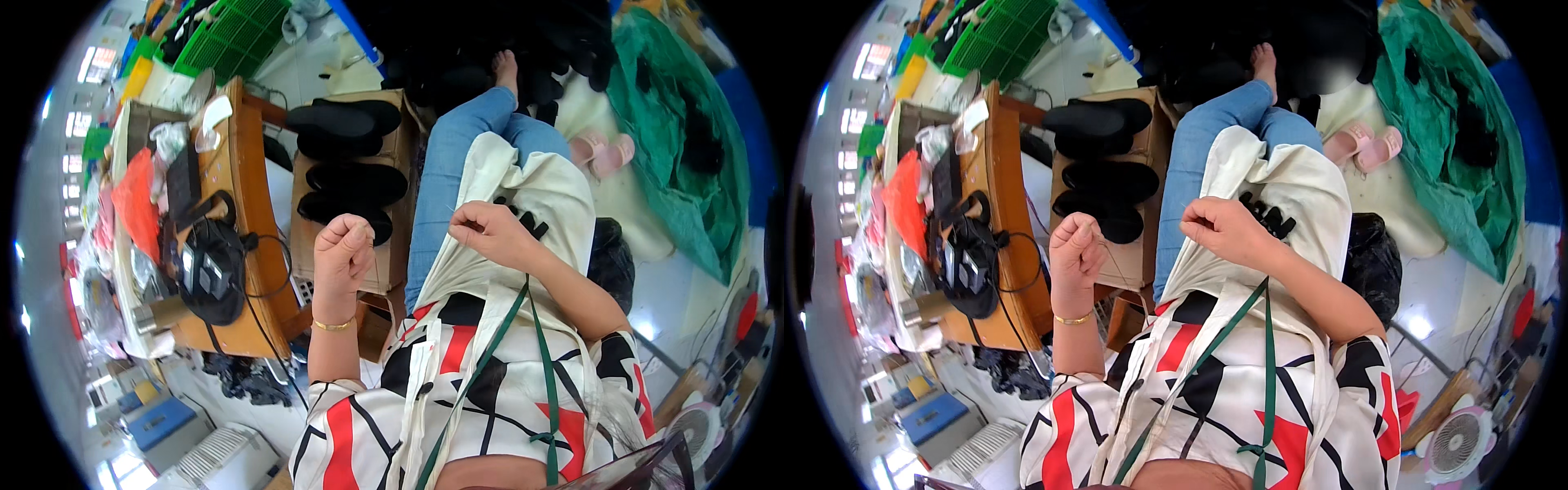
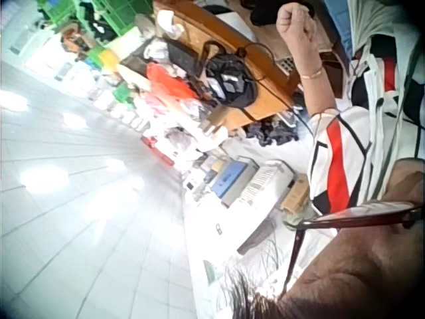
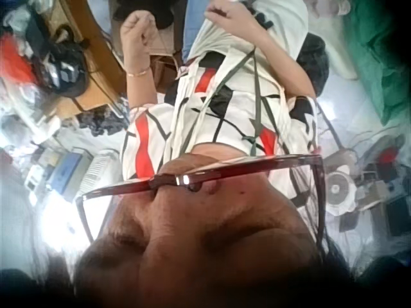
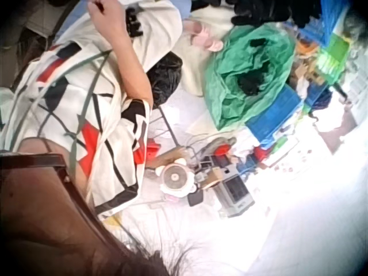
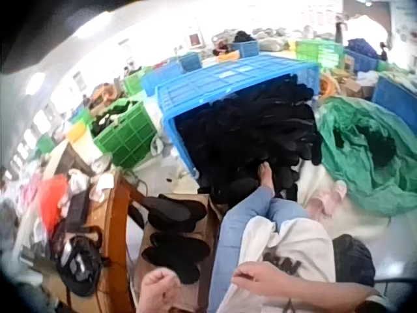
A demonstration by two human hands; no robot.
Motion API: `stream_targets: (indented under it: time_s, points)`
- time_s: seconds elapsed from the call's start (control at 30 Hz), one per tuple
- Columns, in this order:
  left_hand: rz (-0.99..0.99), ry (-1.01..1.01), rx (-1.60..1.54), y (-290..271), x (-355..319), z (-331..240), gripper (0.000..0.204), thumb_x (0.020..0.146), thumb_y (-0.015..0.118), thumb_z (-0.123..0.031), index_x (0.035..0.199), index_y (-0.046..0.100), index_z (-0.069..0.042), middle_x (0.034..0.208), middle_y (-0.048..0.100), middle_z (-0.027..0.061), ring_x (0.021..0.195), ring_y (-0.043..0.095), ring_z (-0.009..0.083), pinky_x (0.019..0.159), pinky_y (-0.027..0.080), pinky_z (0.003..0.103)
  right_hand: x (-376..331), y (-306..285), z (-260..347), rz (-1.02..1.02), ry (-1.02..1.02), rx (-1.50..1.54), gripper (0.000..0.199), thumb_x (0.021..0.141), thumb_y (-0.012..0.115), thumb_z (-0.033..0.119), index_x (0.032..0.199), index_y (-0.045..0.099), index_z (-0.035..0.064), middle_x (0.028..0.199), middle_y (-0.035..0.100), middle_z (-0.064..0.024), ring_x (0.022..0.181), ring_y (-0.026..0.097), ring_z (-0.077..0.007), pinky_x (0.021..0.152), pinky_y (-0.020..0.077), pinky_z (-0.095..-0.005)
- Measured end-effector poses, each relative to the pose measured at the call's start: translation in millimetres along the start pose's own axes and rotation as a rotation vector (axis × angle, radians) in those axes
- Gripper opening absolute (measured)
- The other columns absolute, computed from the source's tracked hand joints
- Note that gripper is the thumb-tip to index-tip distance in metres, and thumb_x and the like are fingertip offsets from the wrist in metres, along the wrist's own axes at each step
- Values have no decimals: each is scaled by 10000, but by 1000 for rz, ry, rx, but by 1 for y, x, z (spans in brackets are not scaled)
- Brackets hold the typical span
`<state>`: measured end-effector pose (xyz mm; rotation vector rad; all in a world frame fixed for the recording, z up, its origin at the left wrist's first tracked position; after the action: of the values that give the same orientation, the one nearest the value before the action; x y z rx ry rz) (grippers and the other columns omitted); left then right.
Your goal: The person sits on the floor and sews a black shoe sole using a needle and thread. They repeatedly pull the thread through the sole to attach it, handling the shoe and thread with both hands.
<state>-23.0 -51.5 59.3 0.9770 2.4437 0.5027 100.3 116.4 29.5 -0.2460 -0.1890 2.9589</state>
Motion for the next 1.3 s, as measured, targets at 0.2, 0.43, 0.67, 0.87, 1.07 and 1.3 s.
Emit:
stream_targets:
  time_s: [0.2,0.43,0.67,0.87,1.07,1.3]
  points:
    - [155,16,22,59,21,-20,131,946,616,-142,900,618,-19,661,522,4,424,291,18,376,226,169,-13,-31,20,-159,-34,138,137,883,647,113,942,630,-10,785,564,-45,699,516,-109,672,457,-254]
    - [326,-29,50,127,17,-11,159,969,576,-144,911,596,3,571,446,-16,393,283,26,355,227,172,-19,-45,78,-217,-277,171,179,874,684,112,1034,644,42,849,534,0,798,517,-76,713,435,-219]
    - [243,-7,349,112,21,5,127,956,597,-128,912,633,-15,597,513,-21,420,347,20,376,257,170,-28,-53,42,-200,-144,383,127,881,713,154,884,670,34,787,576,38,718,507,-44,642,413,-203]
    - [88,801,1589,102,12,15,132,922,653,-168,901,689,-43,702,595,-32,547,480,34,497,382,193,-46,-75,18,-346,-13,346,163,853,734,168,801,681,23,724,597,46,660,496,-34,594,415,-209]
    - [241,-135,622,102,5,94,335,987,554,-315,926,709,-24,811,631,20,529,497,63,474,392,212,-56,-76,19,-409,-84,61,147,874,704,148,840,657,13,715,578,52,643,479,-28,575,397,-206]
    - [142,-378,-136,110,15,130,292,971,584,-348,995,680,-74,844,636,-25,501,418,36,447,316,199,-83,-47,62,-425,-186,-255,122,812,717,112,772,658,13,673,574,-52,595,528,-123,547,417,-276]
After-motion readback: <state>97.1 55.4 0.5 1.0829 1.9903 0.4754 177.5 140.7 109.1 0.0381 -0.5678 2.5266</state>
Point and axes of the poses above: each hand's wrist, its own x-axis towards the middle knuckle, its own y-axis out of the palm, z = x × y, the point moved 10 cm from there along x, towards the middle knuckle
